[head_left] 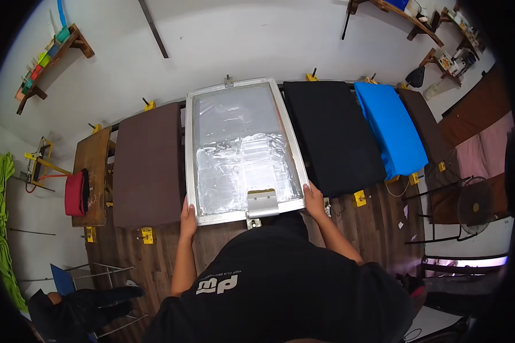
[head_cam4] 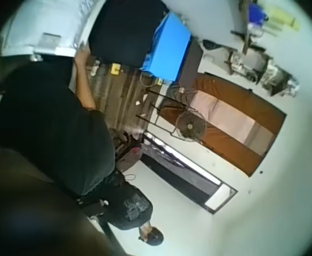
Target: Preparing a screen printing frame by applying and smoothing out a transparent film using a squeegee.
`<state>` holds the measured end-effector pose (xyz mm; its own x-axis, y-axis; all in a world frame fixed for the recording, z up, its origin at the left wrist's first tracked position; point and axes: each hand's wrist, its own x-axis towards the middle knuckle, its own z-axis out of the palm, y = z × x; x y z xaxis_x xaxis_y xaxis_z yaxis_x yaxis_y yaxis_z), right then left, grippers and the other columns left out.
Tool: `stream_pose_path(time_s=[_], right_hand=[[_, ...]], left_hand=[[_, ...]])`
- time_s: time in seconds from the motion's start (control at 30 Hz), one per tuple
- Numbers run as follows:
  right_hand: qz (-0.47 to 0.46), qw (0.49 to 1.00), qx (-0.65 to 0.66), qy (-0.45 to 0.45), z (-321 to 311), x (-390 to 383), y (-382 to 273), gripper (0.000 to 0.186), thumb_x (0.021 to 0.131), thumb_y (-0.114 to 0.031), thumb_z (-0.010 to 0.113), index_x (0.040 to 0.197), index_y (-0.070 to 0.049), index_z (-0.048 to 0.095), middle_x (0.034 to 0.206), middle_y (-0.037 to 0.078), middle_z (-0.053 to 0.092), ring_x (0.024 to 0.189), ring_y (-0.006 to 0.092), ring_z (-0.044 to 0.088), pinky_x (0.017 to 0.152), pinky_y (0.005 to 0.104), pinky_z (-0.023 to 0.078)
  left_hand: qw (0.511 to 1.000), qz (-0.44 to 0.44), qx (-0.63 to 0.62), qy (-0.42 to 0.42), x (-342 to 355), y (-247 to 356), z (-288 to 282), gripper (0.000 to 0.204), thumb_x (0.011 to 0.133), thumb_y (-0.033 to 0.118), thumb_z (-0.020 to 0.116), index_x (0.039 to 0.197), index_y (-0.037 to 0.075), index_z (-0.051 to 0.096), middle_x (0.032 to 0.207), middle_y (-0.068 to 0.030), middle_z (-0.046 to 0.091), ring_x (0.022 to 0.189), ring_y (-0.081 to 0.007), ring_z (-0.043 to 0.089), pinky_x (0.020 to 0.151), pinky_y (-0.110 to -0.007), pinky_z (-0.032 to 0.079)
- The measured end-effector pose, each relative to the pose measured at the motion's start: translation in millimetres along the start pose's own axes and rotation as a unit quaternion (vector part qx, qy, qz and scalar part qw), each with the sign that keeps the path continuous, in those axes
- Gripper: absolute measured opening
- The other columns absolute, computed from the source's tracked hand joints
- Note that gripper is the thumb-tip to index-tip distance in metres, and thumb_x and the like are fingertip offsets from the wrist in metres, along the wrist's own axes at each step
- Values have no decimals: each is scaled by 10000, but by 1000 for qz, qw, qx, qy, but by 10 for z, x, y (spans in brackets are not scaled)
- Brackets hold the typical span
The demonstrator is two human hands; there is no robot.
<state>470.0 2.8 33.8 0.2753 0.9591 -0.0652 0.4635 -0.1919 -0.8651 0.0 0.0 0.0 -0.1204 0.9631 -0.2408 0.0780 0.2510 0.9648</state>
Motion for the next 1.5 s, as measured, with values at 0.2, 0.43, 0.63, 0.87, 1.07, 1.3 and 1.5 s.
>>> stream_pose_path(time_s=[0.2,0.43,0.63,0.87,1.07,1.3,1.5], right_hand=[[4,999,-46,18,70,-27,-38,386,1039,-313,470,1302,-57,589,1044,272,690,1033,456,657,868,467,523],[12,983,-183,23,86,11,-49,414,1030,-359,444,1250,-41,592,934,318,675,885,519,647,802,584,510],[52,967,-249,-1,75,2,-125,366,1045,-388,394,1117,-56,530,880,319,662,853,550,615,772,652,459],[106,944,-304,-73,-70,48,-231,377,1030,-387,449,1203,-59,518,935,284,665,903,503,633,783,603,492],[-167,954,-215,-124,-227,-148,-1301,489,844,-354,754,1218,-63,632,1108,143,630,1087,335,580,870,442,510],[-395,826,-248,-316,263,-219,-1250,654,696,-213,848,1272,-83,566,1299,103,546,1228,308,520,978,421,456],[-370,839,-214,-337,413,-157,-1052,600,679,-181,852,1213,-80,596,1208,105,586,1189,323,544,964,416,470]], left_hand=[[999,28,-35,21,47,-206,49,490,1091,227,405,1545,49,359,1438,-131,521,1286,-223,487,1114,-332,340],[970,15,225,90,130,-430,29,473,1063,200,412,1535,162,405,1257,-229,546,1144,-350,537,1043,-413,392],[980,28,171,93,143,-361,144,493,1056,186,413,1547,165,366,1283,-260,527,1157,-384,531,1042,-431,397],[884,93,414,196,-72,309,330,505,984,193,580,1471,112,473,1227,-221,550,1114,-363,547,1014,-432,405],[944,214,191,163,-341,1673,770,502,865,215,763,1284,15,571,1198,-165,530,1167,-310,495,1009,-417,397],[690,643,-28,331,-1079,3878,684,1218,608,659,875,1465,98,217,1412,-153,393,1288,-330,439,1100,-434,366],[473,838,183,200,-1429,4432,439,685,983,548,561,1542,215,348,1606,-109,313,1496,-264,192,1222,-572,120]])
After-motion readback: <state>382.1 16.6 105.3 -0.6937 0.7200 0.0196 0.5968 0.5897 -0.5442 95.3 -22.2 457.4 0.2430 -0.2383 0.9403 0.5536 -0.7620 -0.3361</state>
